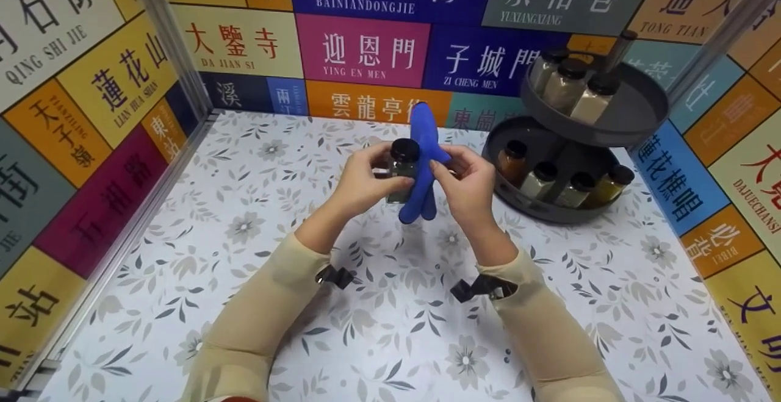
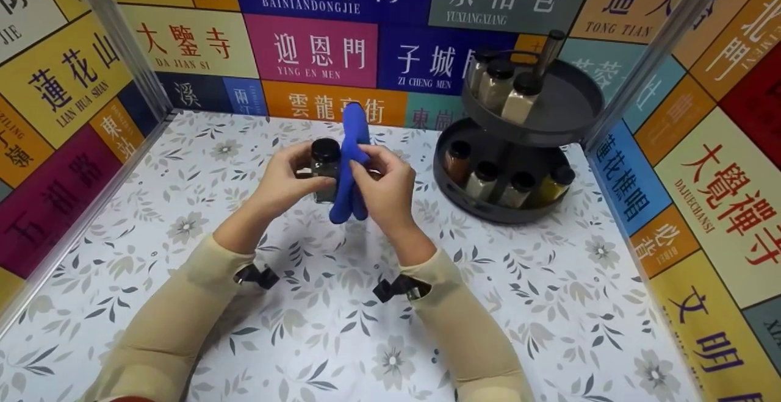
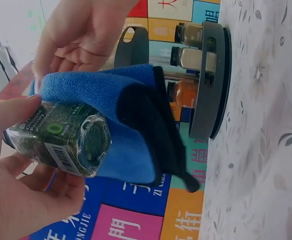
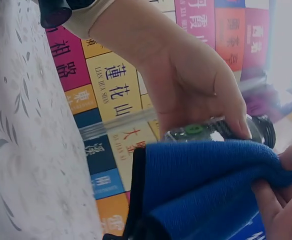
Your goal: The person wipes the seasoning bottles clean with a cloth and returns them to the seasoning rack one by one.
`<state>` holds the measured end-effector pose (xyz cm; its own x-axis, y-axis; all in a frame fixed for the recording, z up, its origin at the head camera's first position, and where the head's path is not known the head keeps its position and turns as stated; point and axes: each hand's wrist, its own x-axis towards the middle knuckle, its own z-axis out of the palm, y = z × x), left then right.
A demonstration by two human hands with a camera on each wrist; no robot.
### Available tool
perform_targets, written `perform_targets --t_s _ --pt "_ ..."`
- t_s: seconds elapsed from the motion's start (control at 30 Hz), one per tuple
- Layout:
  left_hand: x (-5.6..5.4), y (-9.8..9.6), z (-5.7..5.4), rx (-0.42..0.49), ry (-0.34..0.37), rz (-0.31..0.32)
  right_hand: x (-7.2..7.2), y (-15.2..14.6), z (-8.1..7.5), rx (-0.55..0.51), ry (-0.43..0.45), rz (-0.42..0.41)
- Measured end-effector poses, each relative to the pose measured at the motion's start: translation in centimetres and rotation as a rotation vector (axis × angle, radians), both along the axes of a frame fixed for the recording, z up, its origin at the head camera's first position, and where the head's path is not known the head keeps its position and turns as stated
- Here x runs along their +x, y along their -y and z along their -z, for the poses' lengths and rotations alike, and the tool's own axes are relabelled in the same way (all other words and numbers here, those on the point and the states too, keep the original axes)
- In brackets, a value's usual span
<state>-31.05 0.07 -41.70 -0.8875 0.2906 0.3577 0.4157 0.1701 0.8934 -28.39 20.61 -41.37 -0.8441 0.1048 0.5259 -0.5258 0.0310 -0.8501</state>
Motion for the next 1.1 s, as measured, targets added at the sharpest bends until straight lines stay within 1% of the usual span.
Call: perform_targets --t_s 0.07,0.13,0.27,0.37,0.43,0.6,0.7,0.8,0.87,0.93,1.0,1.1 --pt "0.1 -0.1 -0.2 -0.005 0.001 -0.002 0.4 0.1 -0.3 0.051 -0.053 0.032" --pt "0.2 -0.2 -0.3 -0.005 -0.004 -0.012 0.6 0.2 -0.3 0.099 -0.075 0.047" --pt "0.1 -0.1 -0.4 -0.005 -0.017 -0.055 0.6 0.6 0.1 0.203 -0.064 0.075" --pt "0.1 0.1 -0.5 0.011 -0.019 -0.085 0.5 0.9 0.6 0.271 -0.054 0.089" --pt "0.0 0.2 -0.5 0.035 -0.025 -0.099 0.5 1.1 0.8 0.296 -0.049 0.083" --pt "0.1 0.5 -0.6 0.093 -0.047 -0.108 0.5 1.4 1.1 0.341 -0.038 0.079" --pt "0.2 0.5 -1.0 0.112 -0.061 -0.113 0.5 1.3 1.1 0.367 -0.036 0.091" --pt "0.3 0.5 -1.3 0.129 -0.067 -0.126 0.5 1.3 1.0 0.393 -0.012 0.083" --pt "0.3 0.6 -1.4 0.146 -0.061 -0.133 0.4 1.4 1.0 0.382 0.031 0.051" --pt "0.4 0.8 -1.5 0.167 -0.053 -0.133 0.3 1.4 1.0 0.338 0.089 0.003" --pt "0.4 0.8 -1.5 0.194 -0.042 -0.122 0.2 1.4 1.1 0.266 0.154 -0.045" --pt "0.5 0.6 -1.3 0.219 -0.021 -0.105 -0.1 1.2 1.1 0.115 0.237 -0.095"
